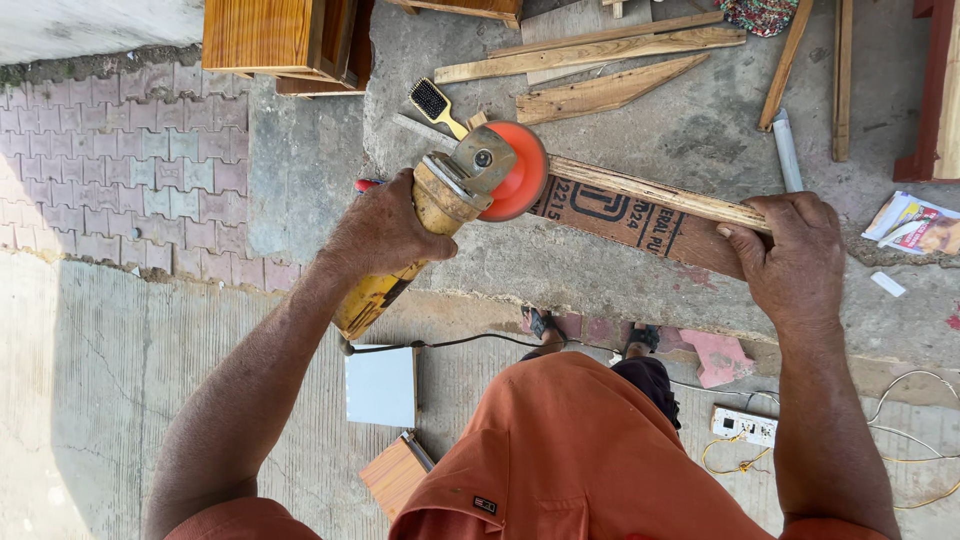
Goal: The person picks up an angle grinder and sands the edges and surfaces of a wooden board and a small wooden frame piece on the ground, repositioning and turning the pieces to grind different sides, then sets the board down and adjusts the grinder.
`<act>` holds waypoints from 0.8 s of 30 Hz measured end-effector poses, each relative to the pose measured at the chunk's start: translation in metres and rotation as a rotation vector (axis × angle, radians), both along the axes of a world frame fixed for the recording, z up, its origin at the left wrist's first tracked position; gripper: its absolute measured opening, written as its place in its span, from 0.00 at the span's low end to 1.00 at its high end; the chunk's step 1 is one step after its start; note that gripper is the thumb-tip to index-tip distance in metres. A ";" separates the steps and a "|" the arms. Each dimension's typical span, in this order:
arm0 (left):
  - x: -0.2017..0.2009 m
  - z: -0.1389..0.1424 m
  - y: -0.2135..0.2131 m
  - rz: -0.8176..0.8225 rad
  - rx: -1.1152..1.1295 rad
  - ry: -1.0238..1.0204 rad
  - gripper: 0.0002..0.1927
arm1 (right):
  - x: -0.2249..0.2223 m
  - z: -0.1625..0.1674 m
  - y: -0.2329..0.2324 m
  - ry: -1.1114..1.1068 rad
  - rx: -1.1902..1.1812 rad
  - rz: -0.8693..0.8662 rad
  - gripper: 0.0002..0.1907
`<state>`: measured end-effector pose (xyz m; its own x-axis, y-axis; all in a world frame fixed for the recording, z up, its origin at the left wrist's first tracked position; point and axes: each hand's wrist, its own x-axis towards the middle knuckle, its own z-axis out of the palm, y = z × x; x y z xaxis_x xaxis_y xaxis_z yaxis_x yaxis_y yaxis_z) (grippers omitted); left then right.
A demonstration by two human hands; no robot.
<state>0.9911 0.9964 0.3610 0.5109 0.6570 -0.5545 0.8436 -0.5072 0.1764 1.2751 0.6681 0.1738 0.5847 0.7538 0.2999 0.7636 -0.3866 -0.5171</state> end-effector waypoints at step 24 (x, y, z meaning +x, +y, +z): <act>-0.020 -0.005 0.007 0.042 0.004 -0.026 0.46 | 0.005 0.002 0.002 0.008 -0.021 0.008 0.18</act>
